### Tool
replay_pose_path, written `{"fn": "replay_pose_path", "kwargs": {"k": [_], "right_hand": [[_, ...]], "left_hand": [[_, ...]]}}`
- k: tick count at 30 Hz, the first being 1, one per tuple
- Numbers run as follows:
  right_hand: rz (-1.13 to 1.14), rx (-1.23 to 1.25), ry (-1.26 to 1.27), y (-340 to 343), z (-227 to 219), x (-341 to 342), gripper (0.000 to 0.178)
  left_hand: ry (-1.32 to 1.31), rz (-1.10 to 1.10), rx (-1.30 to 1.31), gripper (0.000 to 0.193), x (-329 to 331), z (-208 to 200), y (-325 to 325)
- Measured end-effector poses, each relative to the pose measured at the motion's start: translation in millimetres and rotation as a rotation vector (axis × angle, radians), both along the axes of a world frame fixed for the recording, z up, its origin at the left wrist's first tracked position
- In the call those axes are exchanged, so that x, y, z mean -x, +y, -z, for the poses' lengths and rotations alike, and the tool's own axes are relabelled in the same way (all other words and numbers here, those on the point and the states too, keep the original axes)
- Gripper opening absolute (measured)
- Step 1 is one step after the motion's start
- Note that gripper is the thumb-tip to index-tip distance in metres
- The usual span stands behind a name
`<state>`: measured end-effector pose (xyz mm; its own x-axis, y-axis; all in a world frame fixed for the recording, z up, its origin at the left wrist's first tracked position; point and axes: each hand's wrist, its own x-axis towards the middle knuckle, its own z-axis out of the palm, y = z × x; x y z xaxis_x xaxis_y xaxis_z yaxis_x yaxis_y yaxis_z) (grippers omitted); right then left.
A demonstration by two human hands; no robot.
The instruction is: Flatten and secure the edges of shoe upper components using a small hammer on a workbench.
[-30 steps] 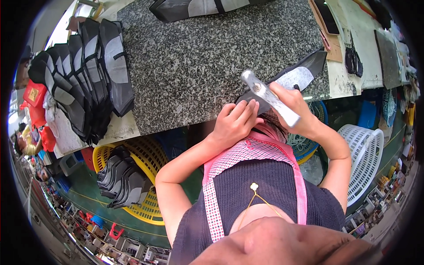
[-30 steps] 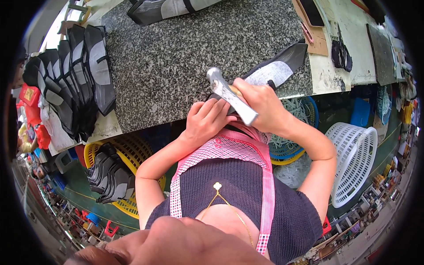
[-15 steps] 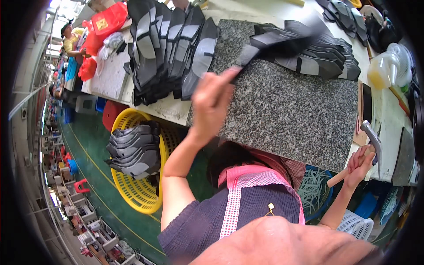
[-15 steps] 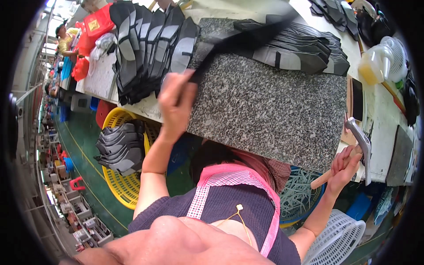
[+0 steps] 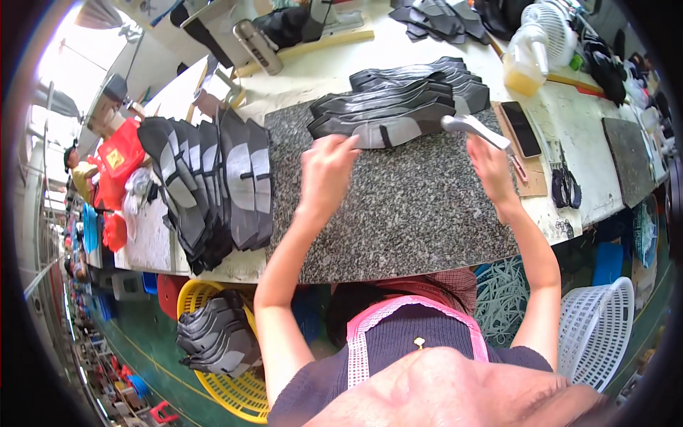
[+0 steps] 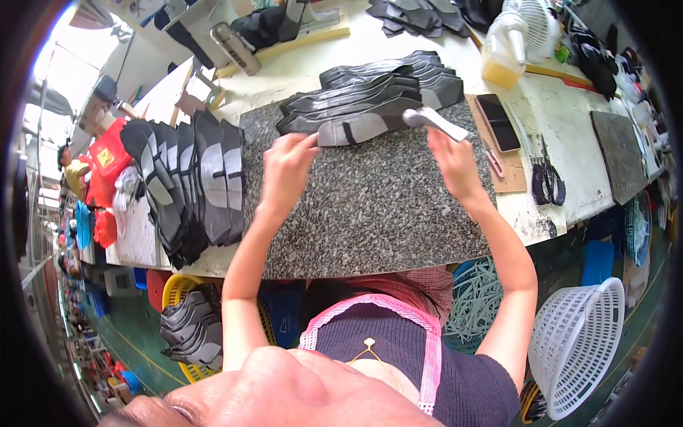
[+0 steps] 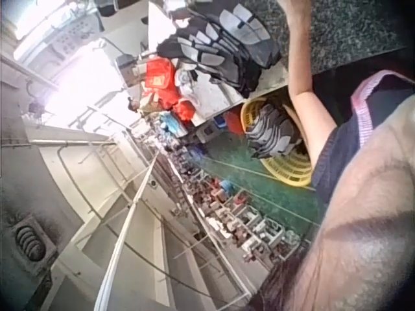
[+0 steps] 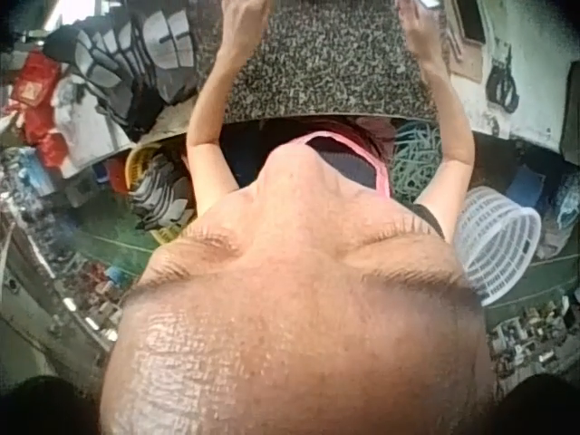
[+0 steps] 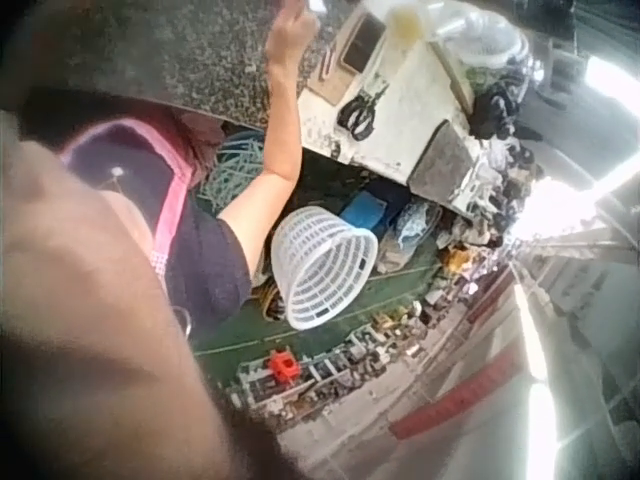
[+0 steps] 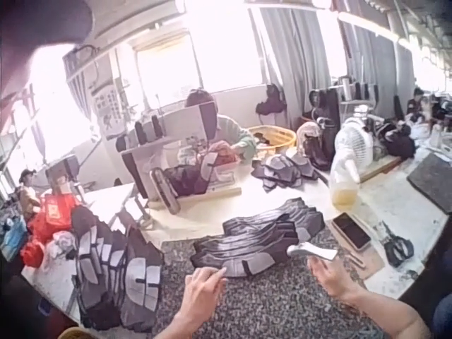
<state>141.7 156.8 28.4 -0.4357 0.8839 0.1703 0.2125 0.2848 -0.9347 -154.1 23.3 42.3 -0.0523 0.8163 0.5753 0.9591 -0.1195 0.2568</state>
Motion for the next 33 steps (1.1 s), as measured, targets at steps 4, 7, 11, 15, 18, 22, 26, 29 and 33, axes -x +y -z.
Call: {"fn": "replay_pose_path", "kwargs": {"k": [4,7,11,15,18,22,26,29,33], "right_hand": [[0.063,-0.276,-0.095,39,-4,51,0.045],[0.067,-0.293,-0.200,65,4,62,0.045],[0.069,-0.461,-0.171,75,16,79,0.040],[0.127,-0.335,-0.281,81,19,61,0.041],[0.077,-0.320,-0.252,73,9,64,0.047],[0.042,-0.328,-0.235,81,15,64,0.053],[0.053,-0.324,-0.244,89,24,61,0.059],[0.036,-0.302,-0.188,81,12,50,0.059],[0.124,-0.122,0.213,52,31,9,0.045]], "left_hand": [[0.121,0.049,0.060,0.055,-46,30,91],[0.069,0.005,0.175,0.036,-59,32,122],[0.076,0.262,0.131,0.025,-38,35,119],[-0.102,0.599,0.039,0.028,-26,14,69],[-0.473,0.396,-0.344,0.020,-1,-14,-4],[-0.435,-0.324,-0.946,0.017,12,-78,-89],[-0.073,-0.532,-0.264,0.026,-1,-116,-122],[-0.497,-0.169,0.568,0.030,-28,-74,-121],[-0.452,0.432,0.811,0.029,-81,3,-103]]}}
